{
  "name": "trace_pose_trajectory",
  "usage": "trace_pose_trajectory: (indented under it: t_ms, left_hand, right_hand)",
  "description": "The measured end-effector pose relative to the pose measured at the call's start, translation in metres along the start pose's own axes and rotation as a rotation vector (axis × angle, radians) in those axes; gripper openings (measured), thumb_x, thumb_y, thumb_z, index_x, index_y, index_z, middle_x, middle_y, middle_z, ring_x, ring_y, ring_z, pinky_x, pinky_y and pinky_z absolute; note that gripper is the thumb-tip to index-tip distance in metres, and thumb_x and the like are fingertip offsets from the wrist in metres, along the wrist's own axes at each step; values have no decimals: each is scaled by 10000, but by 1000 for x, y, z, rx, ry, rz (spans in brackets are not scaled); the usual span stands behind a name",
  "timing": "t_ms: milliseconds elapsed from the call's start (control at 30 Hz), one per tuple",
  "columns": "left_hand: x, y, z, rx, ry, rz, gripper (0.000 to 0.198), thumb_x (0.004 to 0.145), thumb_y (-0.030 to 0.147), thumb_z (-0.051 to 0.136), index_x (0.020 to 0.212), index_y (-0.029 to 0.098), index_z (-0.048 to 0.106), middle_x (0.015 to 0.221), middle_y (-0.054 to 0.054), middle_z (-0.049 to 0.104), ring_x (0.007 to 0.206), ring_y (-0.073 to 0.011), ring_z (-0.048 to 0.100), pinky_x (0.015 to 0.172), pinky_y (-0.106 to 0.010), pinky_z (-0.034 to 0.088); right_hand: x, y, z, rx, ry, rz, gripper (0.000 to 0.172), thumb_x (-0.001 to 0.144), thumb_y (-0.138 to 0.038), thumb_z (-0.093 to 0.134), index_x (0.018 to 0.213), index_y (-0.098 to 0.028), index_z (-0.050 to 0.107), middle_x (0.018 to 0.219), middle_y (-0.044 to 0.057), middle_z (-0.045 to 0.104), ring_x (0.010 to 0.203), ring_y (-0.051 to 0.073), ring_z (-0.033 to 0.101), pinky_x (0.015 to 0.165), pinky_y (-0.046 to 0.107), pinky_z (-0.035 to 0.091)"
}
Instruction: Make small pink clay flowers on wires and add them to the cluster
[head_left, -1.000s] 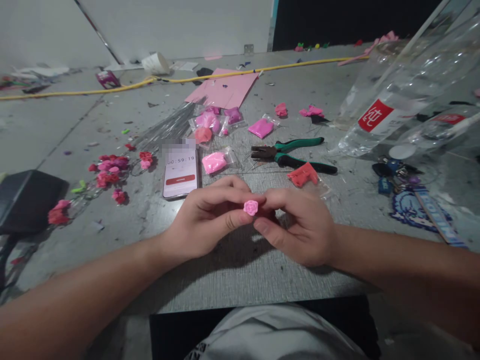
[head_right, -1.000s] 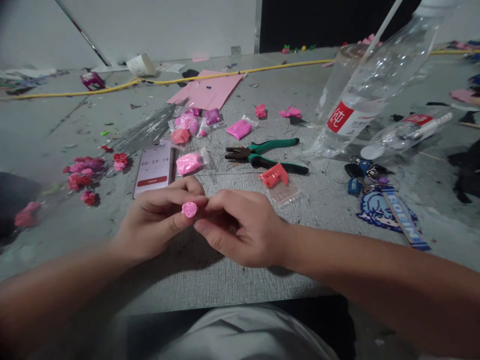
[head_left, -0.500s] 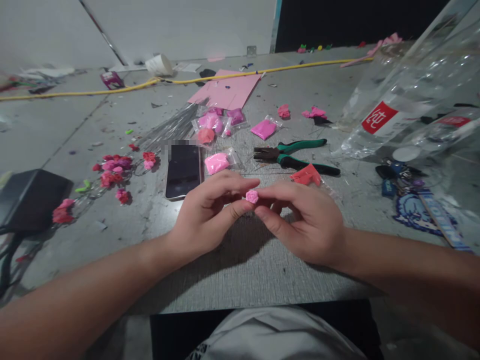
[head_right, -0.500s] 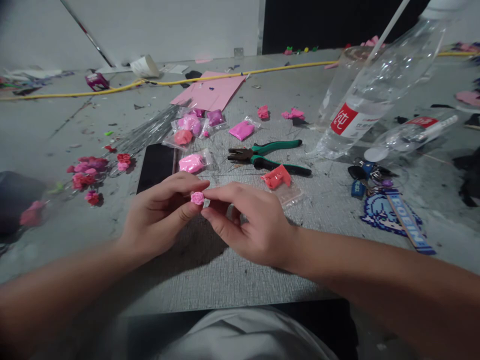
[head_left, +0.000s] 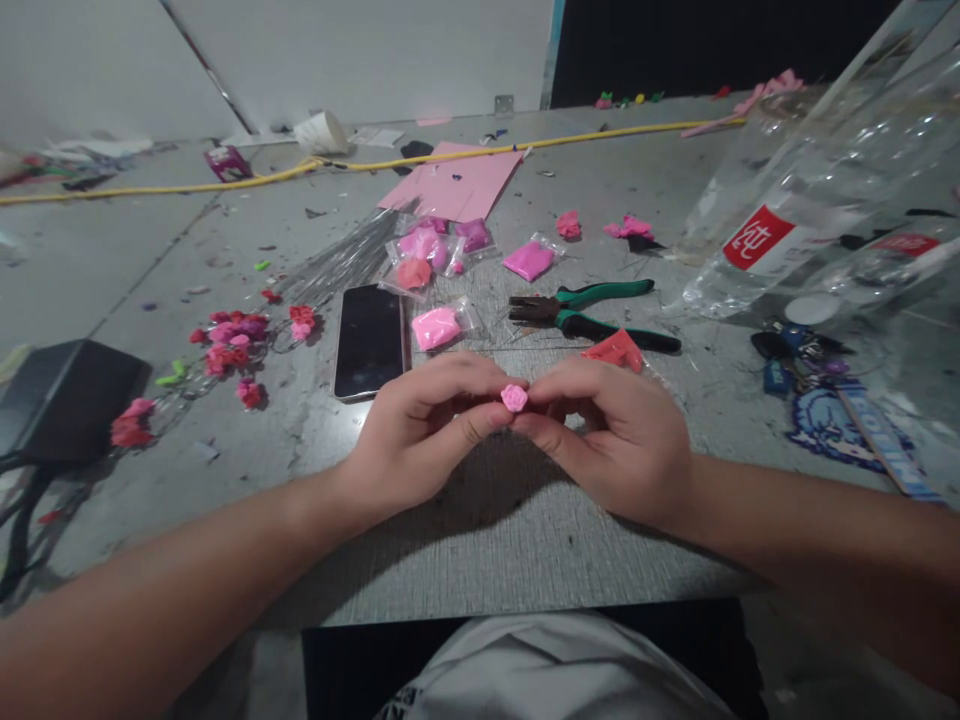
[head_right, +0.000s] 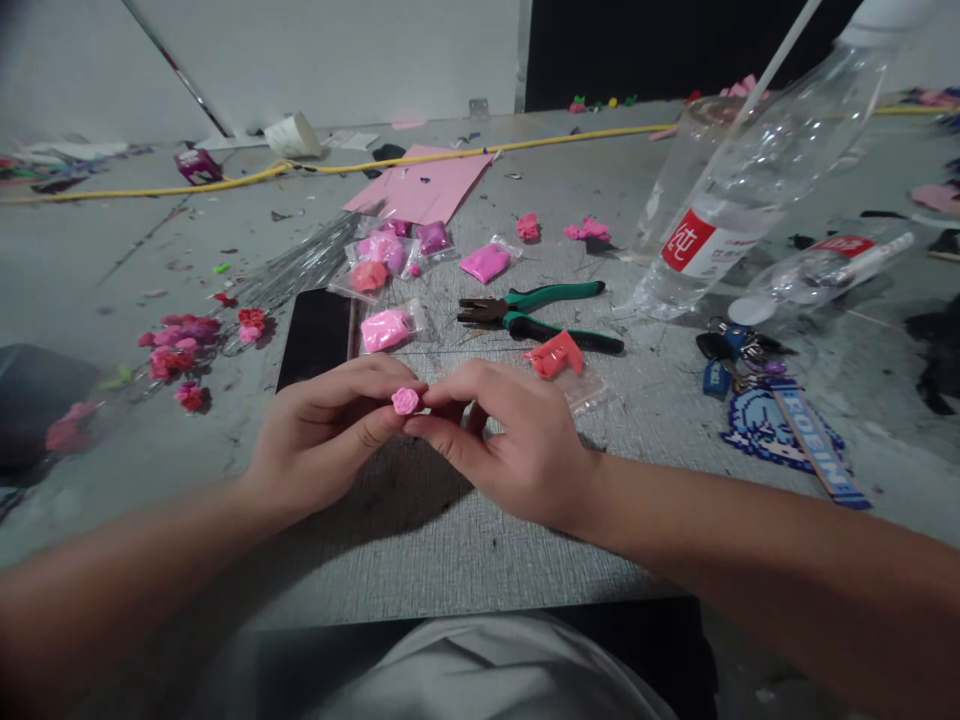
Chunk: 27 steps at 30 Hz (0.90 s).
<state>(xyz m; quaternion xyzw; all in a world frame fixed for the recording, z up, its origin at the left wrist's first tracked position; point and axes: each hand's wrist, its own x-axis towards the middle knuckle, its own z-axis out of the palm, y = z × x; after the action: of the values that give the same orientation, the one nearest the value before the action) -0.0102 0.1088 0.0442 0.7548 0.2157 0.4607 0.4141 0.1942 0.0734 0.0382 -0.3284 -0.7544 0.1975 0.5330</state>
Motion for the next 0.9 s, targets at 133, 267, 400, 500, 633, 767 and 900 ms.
trace_pose_trajectory:
  t_ms: [133,267,400,500,633,767,900]
  left_hand:
    - [1,1,-3,22,-30,-9,145,973,171,710,1070,220,806,960,-47,774,884,-155,721,778,-277,599]
    - [0,1,-2,20,-5,-28,167,973,165,708,1079,226,822,961,-47,794,885,-151,733,779,-266,612]
    - [-2,2,1,-37,76,-136,130,925,150,768,1009,227,833,940,-24,813,753,-112,721,685,-215,608]
    - [-3,3,3,-133,104,-210,137,901,154,798,1016,222,827,915,-20,817,675,-102,715,630,-208,611]
    - [-3,1,4,-222,91,-231,257,858,160,843,1105,216,794,987,-41,807,838,-138,759,744,-228,637]
    - [-3,-3,3,-219,53,-311,354,861,210,848,1195,207,731,1031,-54,757,906,-157,743,768,-245,638]
    - [-4,-6,4,-205,26,-379,371,889,242,823,1230,206,681,1041,-46,709,913,-137,708,801,-245,631]
  right_hand:
    - [0,-1,0,-27,21,9,89,946,-187,768,987,-203,691,855,-11,774,694,98,685,617,204,545]
    - [1,-2,0,-86,24,4,80,959,-163,744,1014,-198,698,883,0,782,705,97,683,622,203,548]
    - [-1,0,1,-74,-5,-6,102,962,-156,726,1055,-184,693,917,8,767,727,93,667,632,200,554]
    - [-2,2,2,-22,11,0,128,958,-164,722,1075,-195,685,944,11,751,775,103,667,613,196,551]
    - [-1,5,3,-54,17,12,111,964,-169,707,1071,-195,691,973,34,744,821,120,666,594,201,541]
    - [2,8,2,-123,7,24,62,989,-173,673,1043,-166,702,984,74,750,894,153,693,684,249,570]
    - [1,11,2,-154,-38,30,85,1015,-169,623,1022,-171,708,980,74,771,927,178,719,818,323,594]
